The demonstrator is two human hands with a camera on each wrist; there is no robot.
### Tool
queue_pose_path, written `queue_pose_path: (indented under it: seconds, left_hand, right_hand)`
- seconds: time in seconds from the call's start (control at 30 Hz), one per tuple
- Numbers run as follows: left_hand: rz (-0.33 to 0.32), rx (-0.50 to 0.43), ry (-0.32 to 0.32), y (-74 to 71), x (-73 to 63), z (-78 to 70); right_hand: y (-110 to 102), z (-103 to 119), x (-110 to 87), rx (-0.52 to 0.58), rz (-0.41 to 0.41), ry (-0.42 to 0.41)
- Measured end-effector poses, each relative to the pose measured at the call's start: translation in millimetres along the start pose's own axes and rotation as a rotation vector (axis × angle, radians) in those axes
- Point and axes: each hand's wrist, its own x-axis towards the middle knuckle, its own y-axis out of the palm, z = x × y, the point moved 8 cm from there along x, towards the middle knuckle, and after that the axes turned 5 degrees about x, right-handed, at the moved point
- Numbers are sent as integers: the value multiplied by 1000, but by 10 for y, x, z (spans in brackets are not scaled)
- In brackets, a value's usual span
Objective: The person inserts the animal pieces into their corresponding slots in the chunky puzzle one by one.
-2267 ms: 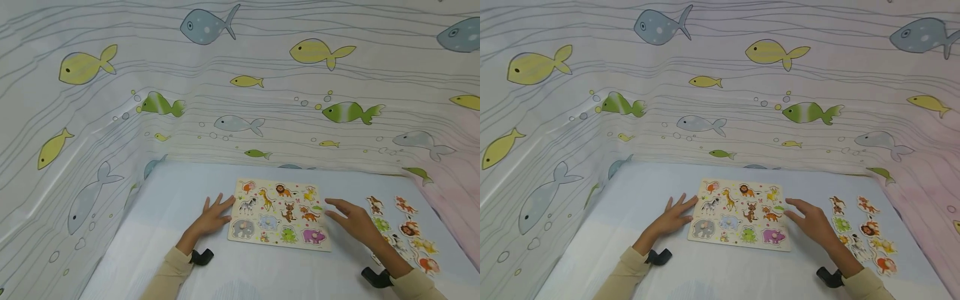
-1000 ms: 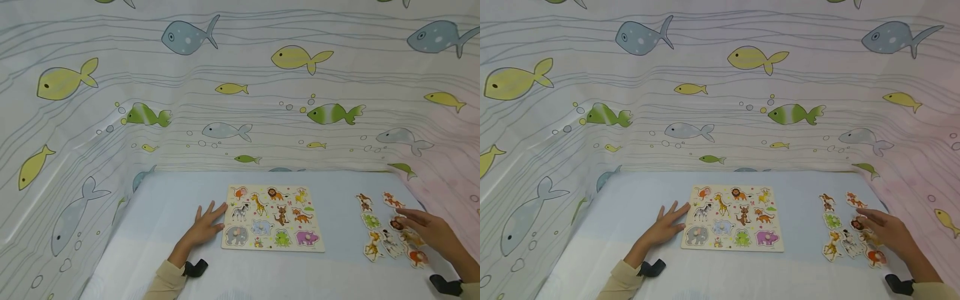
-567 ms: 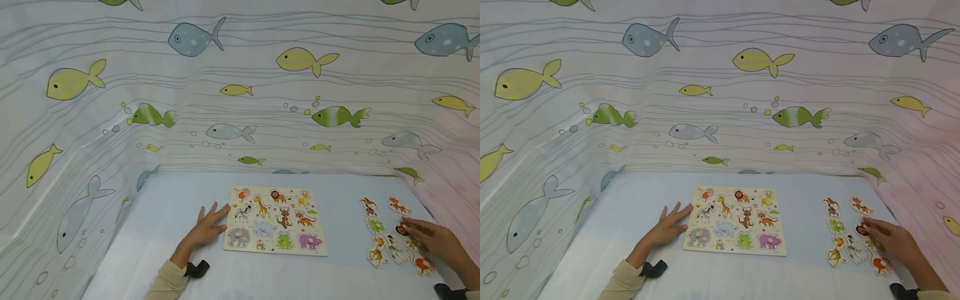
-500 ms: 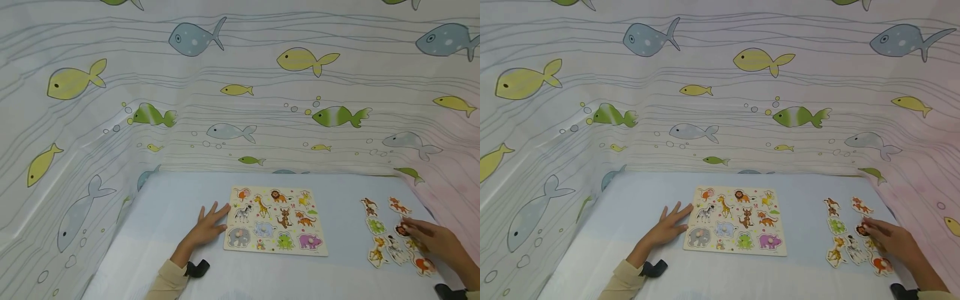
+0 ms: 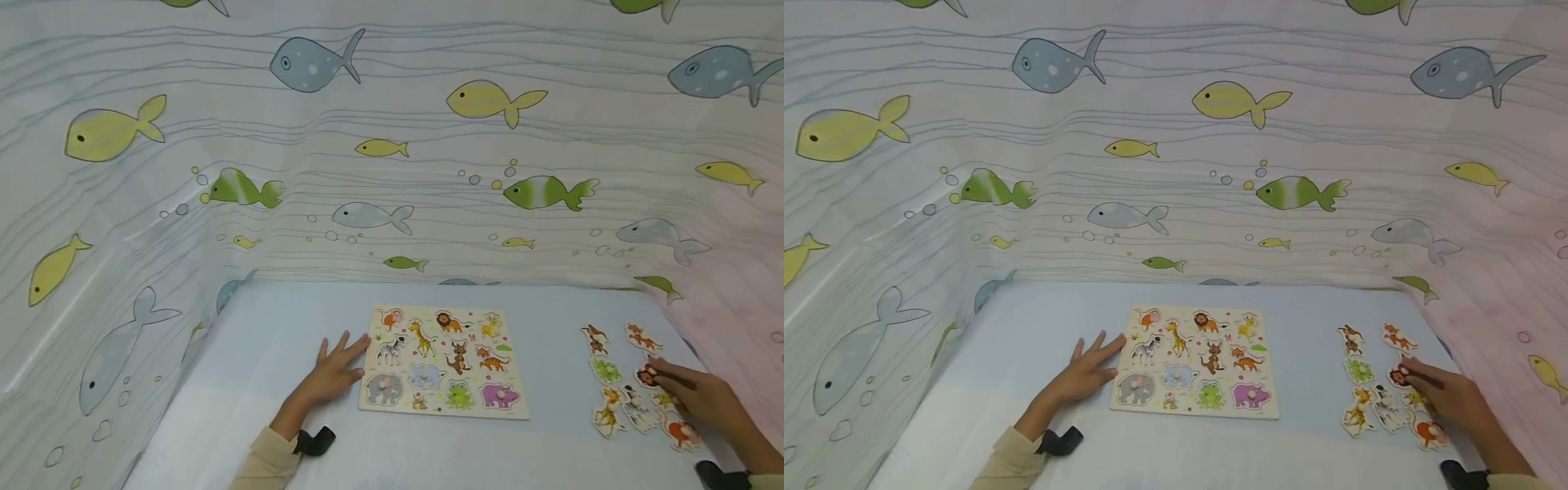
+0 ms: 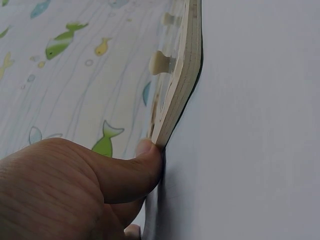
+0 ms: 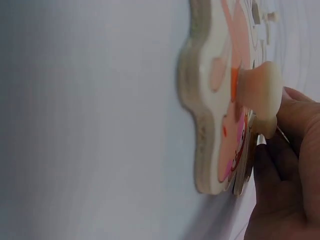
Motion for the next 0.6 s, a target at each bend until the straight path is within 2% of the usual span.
queue_pose_path:
  seconds: [0.2,0.3,0.47,0.6]
  left_hand:
    - [-2,-6,21,-12,-13,-5]
    - [6,-4,19,-14,-6,-4]
    - [5,-6,2,-6,-5,19]
    - [2,2,-2,-2,-10,24]
  right_hand:
    - [-17,56,11,-44,-98,-66]
    - [-20,76,13,-44,-110,-81]
    - [-32,140,-6,-15,-138,-178]
    - [8,166,-28,-7,-127,-199]
